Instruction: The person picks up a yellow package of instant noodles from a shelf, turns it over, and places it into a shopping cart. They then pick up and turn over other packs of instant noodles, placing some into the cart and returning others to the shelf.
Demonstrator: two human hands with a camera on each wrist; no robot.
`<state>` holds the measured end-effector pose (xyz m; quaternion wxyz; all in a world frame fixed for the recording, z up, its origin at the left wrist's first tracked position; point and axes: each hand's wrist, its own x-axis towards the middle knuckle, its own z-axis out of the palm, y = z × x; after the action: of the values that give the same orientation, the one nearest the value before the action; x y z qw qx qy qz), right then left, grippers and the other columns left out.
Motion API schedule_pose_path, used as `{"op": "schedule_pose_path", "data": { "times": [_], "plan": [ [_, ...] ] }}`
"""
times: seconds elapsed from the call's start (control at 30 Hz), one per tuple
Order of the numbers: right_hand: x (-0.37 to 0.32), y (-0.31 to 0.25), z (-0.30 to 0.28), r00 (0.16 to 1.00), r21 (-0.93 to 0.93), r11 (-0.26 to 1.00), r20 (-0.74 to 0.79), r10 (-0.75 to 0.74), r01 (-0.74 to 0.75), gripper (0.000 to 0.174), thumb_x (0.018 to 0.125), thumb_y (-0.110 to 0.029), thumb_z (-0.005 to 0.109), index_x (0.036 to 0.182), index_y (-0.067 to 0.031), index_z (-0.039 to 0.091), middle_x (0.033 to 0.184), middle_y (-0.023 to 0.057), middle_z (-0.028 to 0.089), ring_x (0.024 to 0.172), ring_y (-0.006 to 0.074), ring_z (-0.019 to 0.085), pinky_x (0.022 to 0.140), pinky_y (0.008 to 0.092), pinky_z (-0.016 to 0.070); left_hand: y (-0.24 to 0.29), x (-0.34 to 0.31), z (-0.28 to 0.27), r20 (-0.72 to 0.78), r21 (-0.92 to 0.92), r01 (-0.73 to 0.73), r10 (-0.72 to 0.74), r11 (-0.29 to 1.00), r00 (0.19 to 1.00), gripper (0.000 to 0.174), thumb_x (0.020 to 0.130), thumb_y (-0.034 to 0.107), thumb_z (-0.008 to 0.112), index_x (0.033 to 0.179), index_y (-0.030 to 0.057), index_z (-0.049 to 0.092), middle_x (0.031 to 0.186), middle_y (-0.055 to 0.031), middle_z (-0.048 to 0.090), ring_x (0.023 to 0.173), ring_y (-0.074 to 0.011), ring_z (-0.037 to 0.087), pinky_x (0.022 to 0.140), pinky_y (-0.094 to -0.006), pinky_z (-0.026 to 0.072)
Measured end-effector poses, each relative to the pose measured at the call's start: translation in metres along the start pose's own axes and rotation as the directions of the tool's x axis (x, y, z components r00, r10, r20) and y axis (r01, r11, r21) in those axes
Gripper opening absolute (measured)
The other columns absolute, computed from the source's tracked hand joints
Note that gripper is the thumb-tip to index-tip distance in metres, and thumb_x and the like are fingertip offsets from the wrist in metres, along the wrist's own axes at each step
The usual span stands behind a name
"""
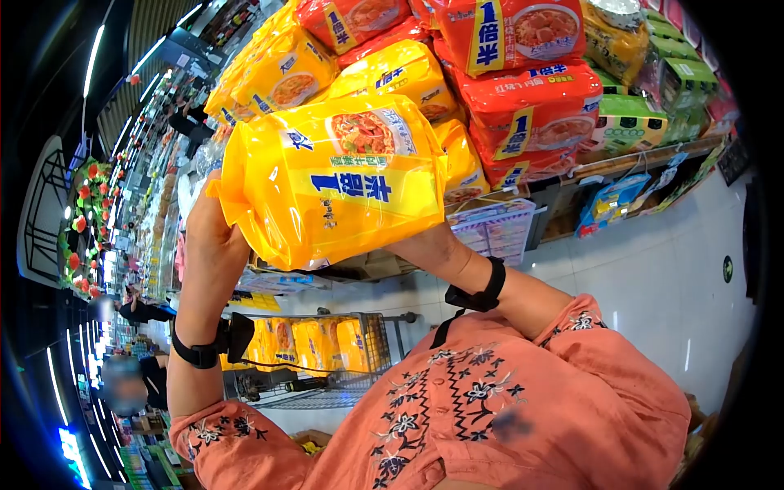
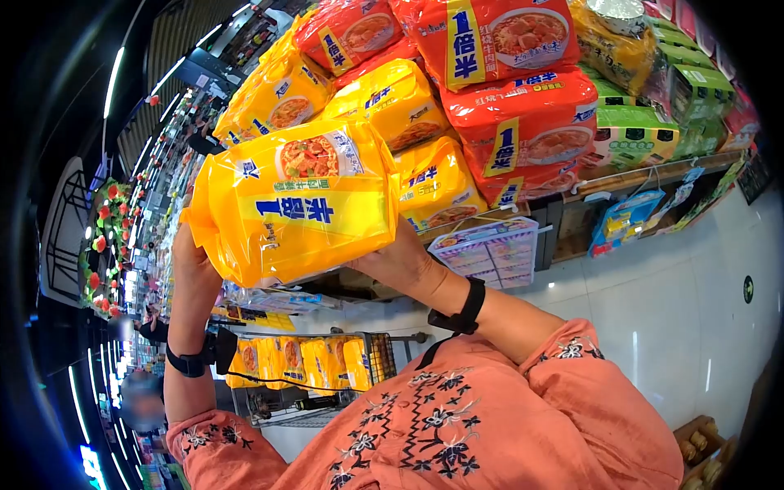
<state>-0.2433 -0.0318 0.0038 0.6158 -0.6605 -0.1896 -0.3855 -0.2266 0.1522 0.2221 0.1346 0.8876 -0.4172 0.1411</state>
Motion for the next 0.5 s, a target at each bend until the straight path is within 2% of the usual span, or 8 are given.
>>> {"op": "schedule_pose_path", "data": {
  "times": [0.1, 0.2, 0.23, 0.3, 0.37, 0.47, 0.5],
  "plan": [
    [-0.002, 0.004, -0.004, 0.999, -0.139, 0.990, 0.025, -0.031, 0.034, 0.043, 0.085, -0.021, 0.080, 0.123, -0.0069, 0.065, 0.122, 0.0120, 0.068, 0.112, 0.0314, 0.064, 0.093, 0.0381, 0.0516, -0.003, 0.006, 0.004, -0.008, -0.023, 0.045, -0.045, 0.999, 0.999, 0.027, 0.092, 0.001, 0.065, 0.119, -0.0022, 0.061, 0.106, -0.0127, 0.066, 0.098, -0.0270, 0.066, 0.088, -0.0331, 0.0494],
    [-0.006, 0.009, -0.007, 0.994, 0.081, 0.991, -0.027, 0.108, -0.106, 0.041, 0.085, -0.023, 0.081, 0.120, -0.0062, 0.067, 0.117, 0.0108, 0.070, 0.108, 0.0294, 0.066, 0.092, 0.0374, 0.0518, 0.000, 0.019, 0.010, 0.000, -0.026, -0.015, 0.015, 1.000, 1.000, 0.027, 0.093, -0.001, 0.061, 0.119, -0.0026, 0.060, 0.105, -0.0134, 0.067, 0.095, -0.0280, 0.066, 0.086, -0.0336, 0.0500],
    [-0.007, 0.012, -0.007, 0.988, 0.137, 0.981, -0.045, 0.145, -0.138, 0.040, 0.085, -0.024, 0.081, 0.118, -0.0061, 0.068, 0.115, 0.0104, 0.071, 0.106, 0.0285, 0.067, 0.092, 0.0367, 0.0517, -0.007, 0.024, 0.018, -0.029, -0.074, -0.050, 0.048, 0.996, 0.998, 0.027, 0.093, -0.002, 0.059, 0.120, -0.0026, 0.059, 0.103, -0.0135, 0.066, 0.091, -0.0260, 0.066, 0.082, -0.0325, 0.0507],
    [-0.008, 0.017, -0.008, 0.972, 0.252, 0.947, -0.073, 0.223, -0.199, 0.038, 0.085, -0.025, 0.082, 0.115, -0.0057, 0.069, 0.111, 0.0095, 0.072, 0.104, 0.0267, 0.068, 0.091, 0.0354, 0.0515, -0.016, 0.032, 0.028, -0.038, -0.112, 0.001, -0.005, 0.994, 0.999, 0.024, 0.093, -0.003, 0.057, 0.117, -0.0028, 0.059, 0.100, -0.0138, 0.065, 0.086, -0.0240, 0.065, 0.078, -0.0316, 0.0505],
    [-0.010, 0.016, -0.017, 0.964, 0.280, 0.929, -0.035, 0.262, -0.242, 0.038, 0.084, -0.026, 0.083, 0.113, -0.0058, 0.069, 0.109, 0.0085, 0.073, 0.102, 0.0246, 0.069, 0.091, 0.0344, 0.0516, -0.023, 0.040, 0.035, -0.041, -0.118, 0.007, -0.012, 0.993, 0.999, 0.019, 0.093, -0.003, 0.055, 0.112, -0.0029, 0.059, 0.091, -0.0136, 0.062, 0.078, -0.0200, 0.061, 0.071, -0.0304, 0.0494],
    [-0.012, 0.028, -0.018, 0.945, 0.355, 0.888, -0.035, 0.324, -0.291, 0.039, 0.084, -0.023, 0.083, 0.115, -0.0045, 0.067, 0.108, 0.0070, 0.073, 0.100, 0.0201, 0.069, 0.090, 0.0329, 0.0519, -0.030, 0.059, 0.050, -0.022, -0.129, -0.038, 0.035, 0.991, 0.999, 0.014, 0.093, -0.002, 0.056, 0.107, -0.0026, 0.057, 0.086, -0.0126, 0.060, 0.075, -0.0190, 0.059, 0.069, -0.0308, 0.0486],
    [-0.013, 0.032, -0.019, 0.939, 0.368, 0.876, -0.023, 0.344, -0.312, 0.040, 0.084, -0.022, 0.083, 0.116, -0.0037, 0.066, 0.109, 0.0071, 0.073, 0.101, 0.0195, 0.069, 0.090, 0.0328, 0.0518, -0.033, 0.064, 0.055, -0.018, -0.154, -0.051, 0.049, 0.987, 0.999, 0.009, 0.094, 0.000, 0.058, 0.102, -0.0018, 0.056, 0.082, -0.0137, 0.058, 0.072, -0.0214, 0.058, 0.067, -0.0322, 0.0477]
  ]
}}
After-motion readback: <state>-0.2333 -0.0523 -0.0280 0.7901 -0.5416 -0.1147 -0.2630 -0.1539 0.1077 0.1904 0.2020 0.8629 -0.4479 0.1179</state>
